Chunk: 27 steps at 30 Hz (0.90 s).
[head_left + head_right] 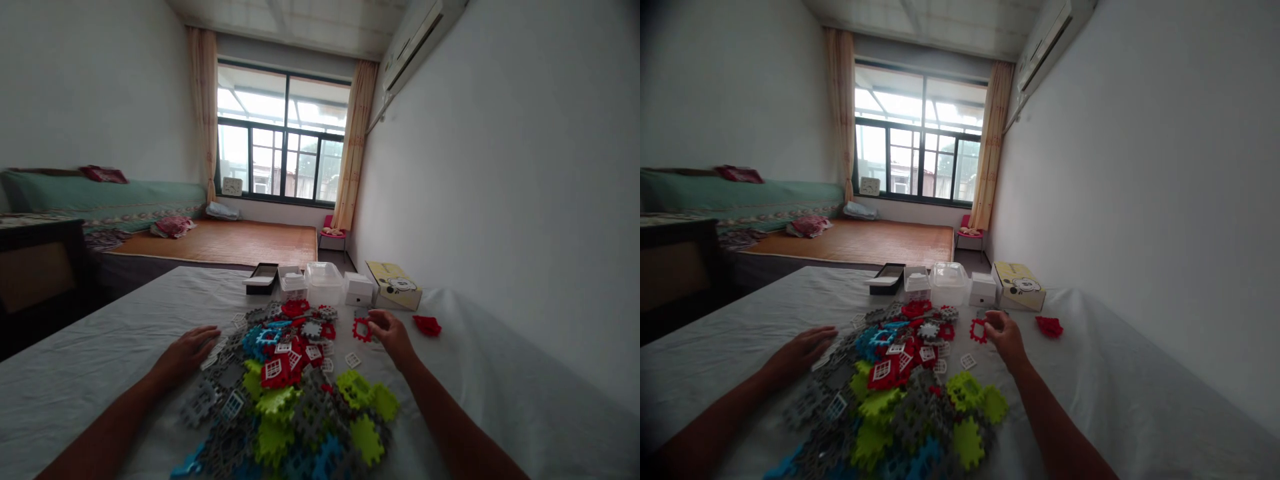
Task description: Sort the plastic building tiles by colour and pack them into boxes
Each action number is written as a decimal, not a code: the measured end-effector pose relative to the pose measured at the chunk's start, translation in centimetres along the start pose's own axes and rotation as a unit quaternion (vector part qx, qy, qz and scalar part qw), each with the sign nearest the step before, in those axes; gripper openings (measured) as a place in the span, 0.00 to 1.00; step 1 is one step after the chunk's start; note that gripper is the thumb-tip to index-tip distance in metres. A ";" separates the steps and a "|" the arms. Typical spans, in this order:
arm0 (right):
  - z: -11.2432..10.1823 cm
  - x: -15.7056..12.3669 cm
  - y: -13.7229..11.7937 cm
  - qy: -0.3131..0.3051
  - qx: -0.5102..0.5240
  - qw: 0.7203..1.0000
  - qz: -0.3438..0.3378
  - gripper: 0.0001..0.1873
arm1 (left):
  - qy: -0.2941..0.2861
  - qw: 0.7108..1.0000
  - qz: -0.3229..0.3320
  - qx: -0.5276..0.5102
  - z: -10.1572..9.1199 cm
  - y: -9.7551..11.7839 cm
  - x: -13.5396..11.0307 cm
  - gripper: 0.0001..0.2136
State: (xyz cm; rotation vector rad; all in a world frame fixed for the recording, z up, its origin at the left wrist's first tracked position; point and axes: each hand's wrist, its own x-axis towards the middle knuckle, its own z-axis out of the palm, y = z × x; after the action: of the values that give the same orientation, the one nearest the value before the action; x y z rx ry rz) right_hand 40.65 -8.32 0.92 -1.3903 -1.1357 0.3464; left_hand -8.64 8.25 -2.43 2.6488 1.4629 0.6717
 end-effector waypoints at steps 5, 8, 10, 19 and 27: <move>-9.0 3.0 5.2 0.274 -0.056 0.959 0.053 0.24 | -0.006 1.000 0.006 -0.001 0.0 -0.2 0.1 0.24; -13.4 2.9 7.8 0.361 -0.091 0.924 0.087 0.23 | -0.004 1.000 0.007 0.002 0.1 -0.4 0.2 0.24; -15.0 2.6 9.2 0.384 -0.122 0.908 0.110 0.21 | -0.003 1.000 0.007 0.004 0.1 -0.5 0.3 0.24; -15.2 2.5 10.3 0.341 -0.264 0.896 0.106 0.24 | 0.003 1.000 0.005 -0.007 0.2 -0.7 0.2 0.24; -4.2 0.9 2.2 0.088 -0.220 0.966 -0.101 0.19 | -0.002 0.999 -0.014 -0.032 -0.4 0.6 -0.3 0.22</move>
State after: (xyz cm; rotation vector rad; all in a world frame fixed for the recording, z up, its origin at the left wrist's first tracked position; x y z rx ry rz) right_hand 45.27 -9.58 0.27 -1.6331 -1.2381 -0.1872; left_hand -8.44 7.65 -2.01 2.5753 1.4498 0.6984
